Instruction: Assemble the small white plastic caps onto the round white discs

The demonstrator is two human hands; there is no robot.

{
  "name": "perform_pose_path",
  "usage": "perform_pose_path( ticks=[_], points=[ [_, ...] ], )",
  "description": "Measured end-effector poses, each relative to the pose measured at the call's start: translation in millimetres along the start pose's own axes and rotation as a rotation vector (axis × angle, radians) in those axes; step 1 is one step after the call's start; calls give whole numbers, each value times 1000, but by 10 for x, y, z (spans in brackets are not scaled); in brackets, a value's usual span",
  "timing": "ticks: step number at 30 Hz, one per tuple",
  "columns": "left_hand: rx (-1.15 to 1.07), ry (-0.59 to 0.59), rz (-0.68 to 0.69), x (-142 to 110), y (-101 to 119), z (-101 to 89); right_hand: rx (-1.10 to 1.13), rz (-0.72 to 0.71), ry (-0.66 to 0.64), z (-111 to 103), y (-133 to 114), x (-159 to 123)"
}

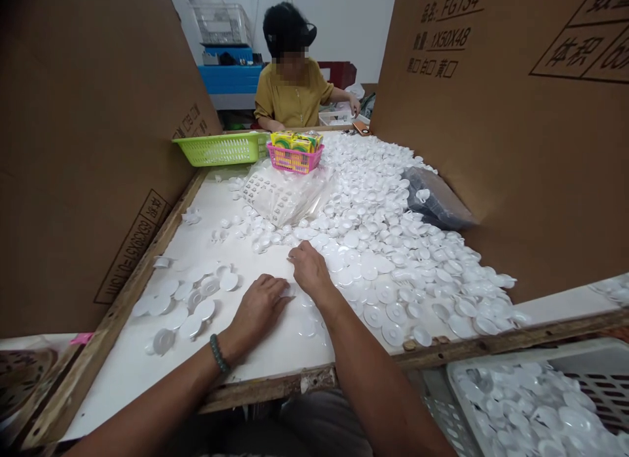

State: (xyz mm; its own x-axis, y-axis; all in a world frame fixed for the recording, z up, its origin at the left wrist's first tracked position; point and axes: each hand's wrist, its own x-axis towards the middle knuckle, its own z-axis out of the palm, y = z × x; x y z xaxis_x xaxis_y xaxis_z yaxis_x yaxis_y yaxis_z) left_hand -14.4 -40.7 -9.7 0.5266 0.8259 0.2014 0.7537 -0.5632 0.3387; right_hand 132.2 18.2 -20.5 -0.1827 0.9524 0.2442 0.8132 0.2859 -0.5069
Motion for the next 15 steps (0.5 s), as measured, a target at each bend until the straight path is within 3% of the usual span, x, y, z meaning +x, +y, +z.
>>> perform_pose_path(
  ticks=[8, 11, 15],
  points=[
    [-59, 153, -190, -112, -197, -17, 76, 81, -59, -147, -72, 3],
    [-112, 203, -245, -124, -239, 70, 93, 16, -48, -230, -78, -38],
    [-169, 242, -276, -135, -284, 126, 32, -104, -179, -230, -92, -77]
  ],
)
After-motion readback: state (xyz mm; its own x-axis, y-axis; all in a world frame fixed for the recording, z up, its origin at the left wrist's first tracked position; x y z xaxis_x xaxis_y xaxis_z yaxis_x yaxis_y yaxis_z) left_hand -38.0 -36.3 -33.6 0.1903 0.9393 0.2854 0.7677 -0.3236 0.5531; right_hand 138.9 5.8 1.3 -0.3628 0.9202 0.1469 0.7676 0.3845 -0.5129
